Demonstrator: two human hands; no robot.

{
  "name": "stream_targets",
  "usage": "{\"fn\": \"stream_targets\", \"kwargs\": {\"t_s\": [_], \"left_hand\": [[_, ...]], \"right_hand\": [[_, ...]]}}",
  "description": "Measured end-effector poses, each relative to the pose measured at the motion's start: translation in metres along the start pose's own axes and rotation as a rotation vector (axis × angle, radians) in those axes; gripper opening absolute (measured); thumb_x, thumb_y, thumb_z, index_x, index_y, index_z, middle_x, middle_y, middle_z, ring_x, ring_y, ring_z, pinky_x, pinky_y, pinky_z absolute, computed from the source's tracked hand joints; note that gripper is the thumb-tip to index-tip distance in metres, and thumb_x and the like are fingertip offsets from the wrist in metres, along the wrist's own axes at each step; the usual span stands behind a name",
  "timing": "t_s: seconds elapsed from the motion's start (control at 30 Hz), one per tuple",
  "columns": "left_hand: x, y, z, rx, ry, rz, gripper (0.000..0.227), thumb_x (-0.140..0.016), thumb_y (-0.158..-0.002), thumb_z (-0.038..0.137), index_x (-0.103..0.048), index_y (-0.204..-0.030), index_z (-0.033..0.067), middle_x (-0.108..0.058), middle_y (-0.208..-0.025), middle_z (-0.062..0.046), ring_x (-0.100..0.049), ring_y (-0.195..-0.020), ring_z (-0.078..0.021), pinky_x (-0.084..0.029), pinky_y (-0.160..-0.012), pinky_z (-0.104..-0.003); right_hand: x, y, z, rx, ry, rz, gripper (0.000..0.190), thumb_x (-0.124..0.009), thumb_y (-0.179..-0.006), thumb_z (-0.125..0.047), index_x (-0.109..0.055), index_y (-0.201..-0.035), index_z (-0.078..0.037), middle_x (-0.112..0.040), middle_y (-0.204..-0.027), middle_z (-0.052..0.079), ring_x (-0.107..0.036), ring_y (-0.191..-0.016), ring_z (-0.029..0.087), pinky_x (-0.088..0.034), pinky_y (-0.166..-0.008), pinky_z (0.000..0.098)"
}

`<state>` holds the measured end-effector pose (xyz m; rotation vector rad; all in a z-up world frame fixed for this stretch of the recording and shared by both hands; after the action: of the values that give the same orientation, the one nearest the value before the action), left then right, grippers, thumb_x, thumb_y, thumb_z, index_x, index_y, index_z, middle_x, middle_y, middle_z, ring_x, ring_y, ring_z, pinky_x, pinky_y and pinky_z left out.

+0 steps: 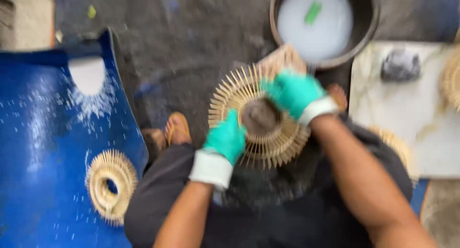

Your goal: Scraping and finishing a circular bamboo structure using a metal blade in a workshop.

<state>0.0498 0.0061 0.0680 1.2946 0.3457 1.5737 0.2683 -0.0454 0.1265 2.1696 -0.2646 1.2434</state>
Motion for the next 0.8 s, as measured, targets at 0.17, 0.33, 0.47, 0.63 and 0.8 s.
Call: {"fn": "stream_targets", "kwargs": {"t_s": [0.17,0.33,0.47,0.63,0.8], "left_hand": [[0.025,-0.011,-0.025,-0.350,0.059,0.522,0.044,-0.066,-0.097,0.028,-0.059,-0.137,0.0089,-0.069,-0.114,-0.020,-0.069,-0.103,-0.0403,-0.055,-0.089,-0.050],[0.045,-0.006,-0.004,-0.357,0.168,0.599,0.034,-0.068,-0.098,0.017,-0.064,-0.131,0.0101,-0.065,-0.121,-0.015,-0.068,-0.104,-0.0366,-0.056,-0.088,-0.047],[0.045,-0.011,0.019,-0.379,0.214,0.564,0.038,-0.067,-0.096,0.014,-0.063,-0.133,0.0100,-0.064,-0.126,-0.015,-0.068,-0.109,-0.0354,-0.056,-0.089,-0.045],[0.048,-0.011,0.049,-0.528,0.040,0.589,0.048,-0.068,-0.092,0.010,-0.059,-0.139,0.0080,-0.056,-0.144,-0.019,-0.065,-0.117,-0.0382,-0.055,-0.094,-0.045],[0.042,-0.018,0.057,-0.442,-0.055,0.447,0.050,-0.069,-0.093,0.015,-0.057,-0.141,0.0111,-0.059,-0.140,-0.012,-0.066,-0.112,-0.0365,-0.056,-0.090,-0.047]], "right_hand": [[0.060,0.024,0.031,-0.175,-0.320,0.149,0.049,-0.060,-0.102,-0.052,-0.071,-0.104,-0.005,-0.073,-0.089,0.017,-0.068,-0.073,0.032,-0.055,-0.069,0.0451],[0.055,0.049,0.052,-0.460,-0.588,-0.059,0.057,-0.055,-0.099,-0.056,-0.068,-0.098,-0.001,-0.072,-0.077,0.010,-0.066,-0.058,0.017,-0.052,-0.054,0.0340],[0.038,0.056,0.051,-0.501,-0.554,-0.231,0.059,-0.052,-0.100,-0.056,-0.068,-0.094,0.001,-0.073,-0.073,0.013,-0.067,-0.056,0.021,-0.053,-0.053,0.0358],[-0.009,0.065,0.047,-0.417,-0.528,-0.544,0.062,-0.044,-0.104,-0.051,-0.068,-0.085,0.003,-0.074,-0.067,0.014,-0.071,-0.053,0.023,-0.058,-0.052,0.0360],[-0.015,0.064,0.038,-0.381,-0.501,-0.576,0.055,-0.045,-0.103,-0.047,-0.067,-0.086,0.000,-0.076,-0.070,0.011,-0.073,-0.057,0.023,-0.061,-0.056,0.0361]]}}
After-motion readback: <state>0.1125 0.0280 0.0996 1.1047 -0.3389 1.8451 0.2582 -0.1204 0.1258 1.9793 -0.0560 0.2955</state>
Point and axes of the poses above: each hand's wrist, its own y-axis away from the middle knuckle, its own x-axis out of the back of the hand, z = x × y, the point moved 6 cm from there along -y, towards the middle knuckle
